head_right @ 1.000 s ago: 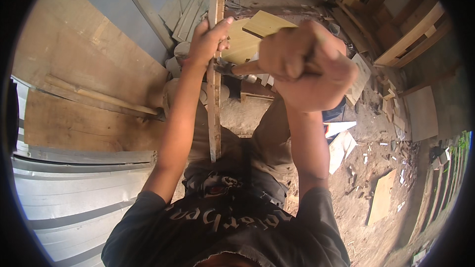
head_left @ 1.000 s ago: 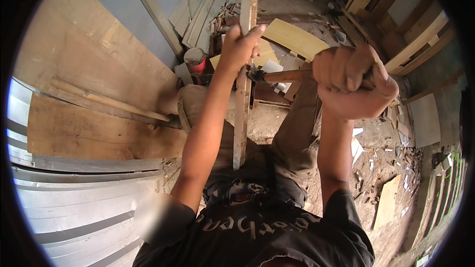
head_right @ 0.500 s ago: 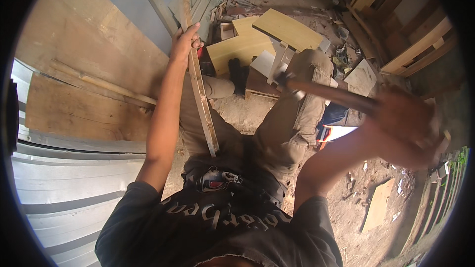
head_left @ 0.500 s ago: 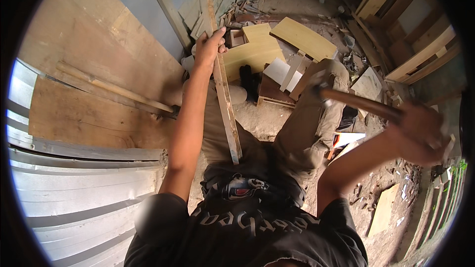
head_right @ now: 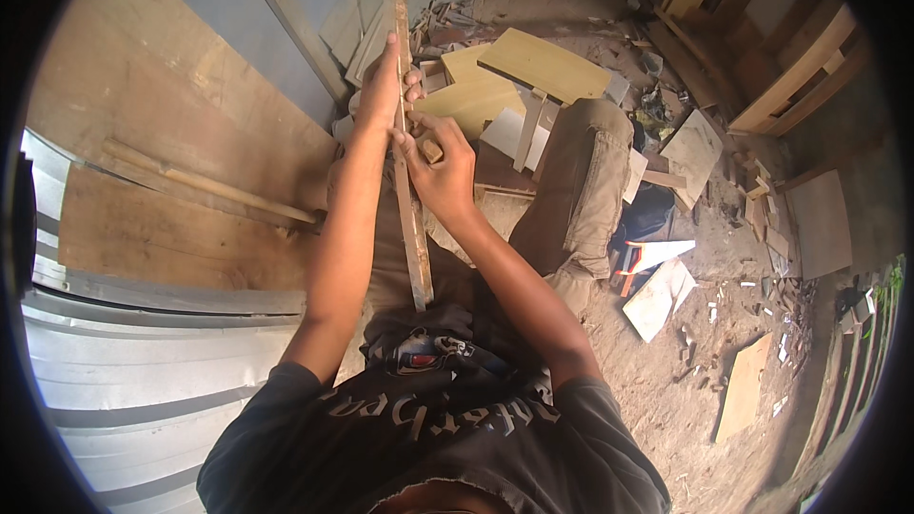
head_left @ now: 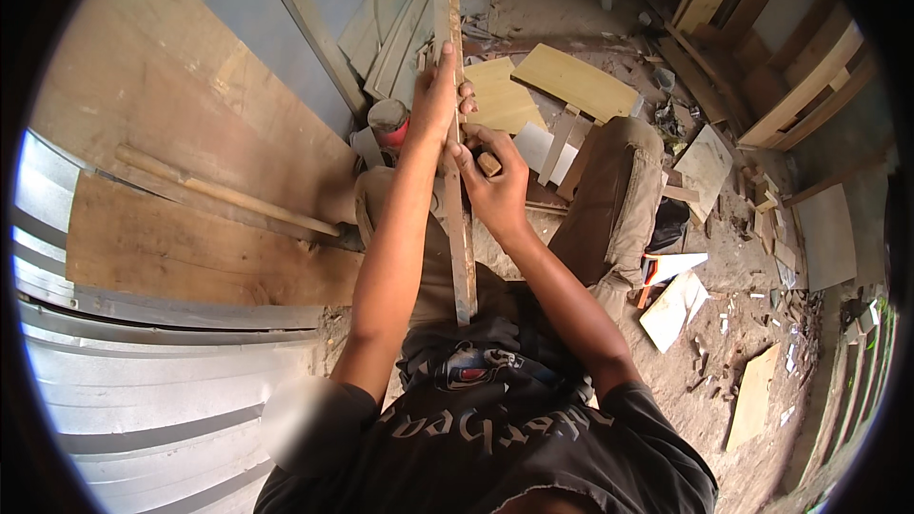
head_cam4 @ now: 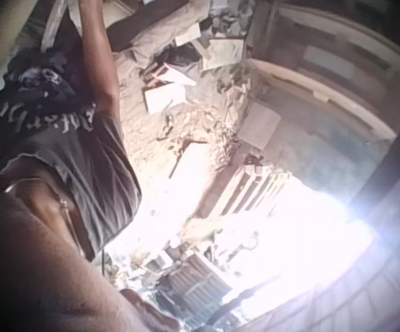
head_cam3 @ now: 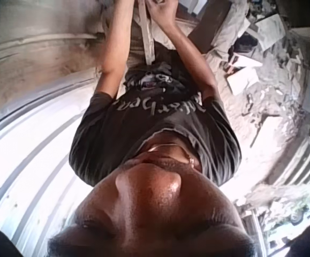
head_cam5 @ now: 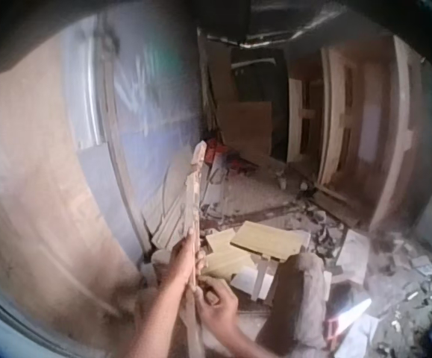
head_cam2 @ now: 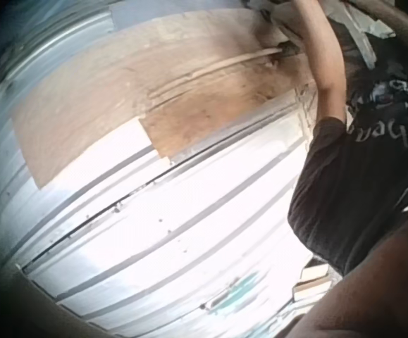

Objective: The person uses a hammer to repeatedly strike and break apart a long wooden plank while sitting on the floor. They then switch to a hand saw to cut the plank into smaller pieces.

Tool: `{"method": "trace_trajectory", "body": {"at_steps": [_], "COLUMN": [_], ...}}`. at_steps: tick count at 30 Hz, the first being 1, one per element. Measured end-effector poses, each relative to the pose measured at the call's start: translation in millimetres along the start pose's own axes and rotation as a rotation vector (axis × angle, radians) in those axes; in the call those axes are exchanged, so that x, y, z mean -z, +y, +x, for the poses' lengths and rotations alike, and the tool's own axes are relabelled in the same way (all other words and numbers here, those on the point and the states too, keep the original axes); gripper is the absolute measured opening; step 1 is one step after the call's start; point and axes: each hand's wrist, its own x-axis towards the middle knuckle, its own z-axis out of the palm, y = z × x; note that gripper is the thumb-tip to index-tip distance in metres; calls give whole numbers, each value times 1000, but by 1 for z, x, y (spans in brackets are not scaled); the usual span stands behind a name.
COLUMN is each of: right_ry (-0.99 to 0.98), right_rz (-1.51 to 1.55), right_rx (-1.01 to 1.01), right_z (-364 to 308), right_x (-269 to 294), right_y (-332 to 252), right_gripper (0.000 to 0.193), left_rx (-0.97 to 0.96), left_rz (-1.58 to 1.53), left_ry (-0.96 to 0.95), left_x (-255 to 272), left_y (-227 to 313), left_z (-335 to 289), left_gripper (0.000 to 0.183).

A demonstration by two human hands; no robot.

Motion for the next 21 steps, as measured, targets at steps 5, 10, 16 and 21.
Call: {"method": "trace_trajectory", "body": {"at_steps": [5, 10, 16, 21], "right_ry": [57, 39, 375, 314], "right_rz": [31, -60, -45, 41], "right_rx": [-37, -71, 11, -161], "right_z": [2, 6, 33, 52], "right_x": [7, 15, 74, 111], "right_y": [17, 21, 37, -11], "right_gripper": [14, 13, 18, 22], "left_rx": [-46, -31, -51, 38], "left_rz": [-83, -8, 148, -15], "left_ry": [-34, -70, 72, 164], "left_x": [-12, -20, 4, 69], "left_y": [-4, -8, -33, -36], "left_z": [4, 5, 17, 20], "left_gripper": [48, 50, 53, 47]}}
